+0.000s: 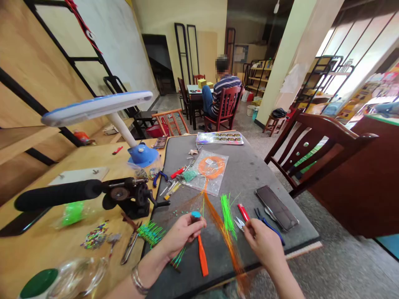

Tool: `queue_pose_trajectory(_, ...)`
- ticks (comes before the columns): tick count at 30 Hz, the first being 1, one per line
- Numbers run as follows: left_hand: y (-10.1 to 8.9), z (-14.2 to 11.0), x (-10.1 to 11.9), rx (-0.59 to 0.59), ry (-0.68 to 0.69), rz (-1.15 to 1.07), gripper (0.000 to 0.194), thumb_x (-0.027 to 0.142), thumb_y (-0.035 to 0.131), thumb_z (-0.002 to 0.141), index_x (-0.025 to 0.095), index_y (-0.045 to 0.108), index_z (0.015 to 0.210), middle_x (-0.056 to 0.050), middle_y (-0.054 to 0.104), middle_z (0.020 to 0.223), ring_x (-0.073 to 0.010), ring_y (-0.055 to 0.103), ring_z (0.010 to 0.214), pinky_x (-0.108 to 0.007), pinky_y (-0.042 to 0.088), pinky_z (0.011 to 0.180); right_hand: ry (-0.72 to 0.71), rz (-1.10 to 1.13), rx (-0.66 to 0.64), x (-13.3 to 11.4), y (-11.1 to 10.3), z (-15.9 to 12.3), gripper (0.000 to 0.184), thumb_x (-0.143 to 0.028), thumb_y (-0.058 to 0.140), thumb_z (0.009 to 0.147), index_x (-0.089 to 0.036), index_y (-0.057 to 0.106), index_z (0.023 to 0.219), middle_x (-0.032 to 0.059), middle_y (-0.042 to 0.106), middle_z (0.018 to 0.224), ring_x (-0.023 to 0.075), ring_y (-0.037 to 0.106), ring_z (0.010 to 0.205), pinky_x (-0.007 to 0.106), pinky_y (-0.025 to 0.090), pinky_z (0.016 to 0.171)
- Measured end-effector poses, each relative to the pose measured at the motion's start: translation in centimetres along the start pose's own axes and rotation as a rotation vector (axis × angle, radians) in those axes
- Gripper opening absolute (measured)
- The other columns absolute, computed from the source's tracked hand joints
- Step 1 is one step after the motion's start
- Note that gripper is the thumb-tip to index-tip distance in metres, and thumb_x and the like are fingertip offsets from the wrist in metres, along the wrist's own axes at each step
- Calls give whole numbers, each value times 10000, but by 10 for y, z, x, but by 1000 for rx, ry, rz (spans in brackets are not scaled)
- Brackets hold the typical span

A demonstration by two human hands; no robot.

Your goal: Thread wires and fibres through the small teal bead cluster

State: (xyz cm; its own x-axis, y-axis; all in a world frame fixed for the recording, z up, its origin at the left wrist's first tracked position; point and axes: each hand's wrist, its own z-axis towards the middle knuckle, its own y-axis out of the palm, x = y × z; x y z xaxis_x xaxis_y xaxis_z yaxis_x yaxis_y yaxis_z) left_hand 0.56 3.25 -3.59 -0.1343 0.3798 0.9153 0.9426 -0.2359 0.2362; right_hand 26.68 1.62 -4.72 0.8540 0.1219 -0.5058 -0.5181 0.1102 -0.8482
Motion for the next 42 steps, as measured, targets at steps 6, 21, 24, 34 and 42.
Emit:
queue_pose_trajectory(6, 6, 7, -2, 155, -23, -318, 370, 406, 765, 606, 126, 585, 768, 29, 513, 617, -29, 334, 470, -159, 100, 390, 174, 495, 154, -29, 25, -2, 333, -523, 586, 739, -206, 684, 762, 52, 699, 703, 197, 632, 630, 252, 483, 595)
queue_pose_trajectory(21, 18, 3, -9, 241, -40, -283, 388, 419, 771, 585, 129, 596, 773, 47, 493, 587, -44, 378, 486, -153, 131, 392, 367, 1114, 110, -92, 81, 27, 337, -480, 733, 624, -178, 707, 773, 10, 638, 640, 129, 518, 523, 215, 358, 429)
queue_pose_trajectory(24, 20, 2, -8, 231, -44, -272, 379, 415, 772, 580, 130, 591, 749, 51, 482, 559, -44, 367, 471, -160, 121, 387, 378, 1127, 101, -93, 81, 27, 330, -477, 730, 632, -171, 691, 749, 9, 635, 659, 116, 499, 519, 210, 332, 423)
queue_pose_trajectory(34, 16, 6, -10, 203, -120, -390, 388, 357, 801, 555, 123, 601, 791, 18, 540, 681, -22, 387, 476, -141, 98, 377, 343, 1127, 56, -96, 81, 26, 323, -468, 715, 649, -173, 684, 777, 17, 645, 668, 137, 525, 567, 214, 323, 435)
queue_pose_trajectory(42, 15, 6, -11, 196, -120, -373, 382, 365, 800, 560, 121, 598, 773, 9, 551, 695, -20, 379, 475, -136, 109, 373, 345, 1116, 39, -100, 80, 27, 284, -445, 712, 651, -178, 679, 742, 1, 638, 650, 124, 513, 542, 214, 325, 436)
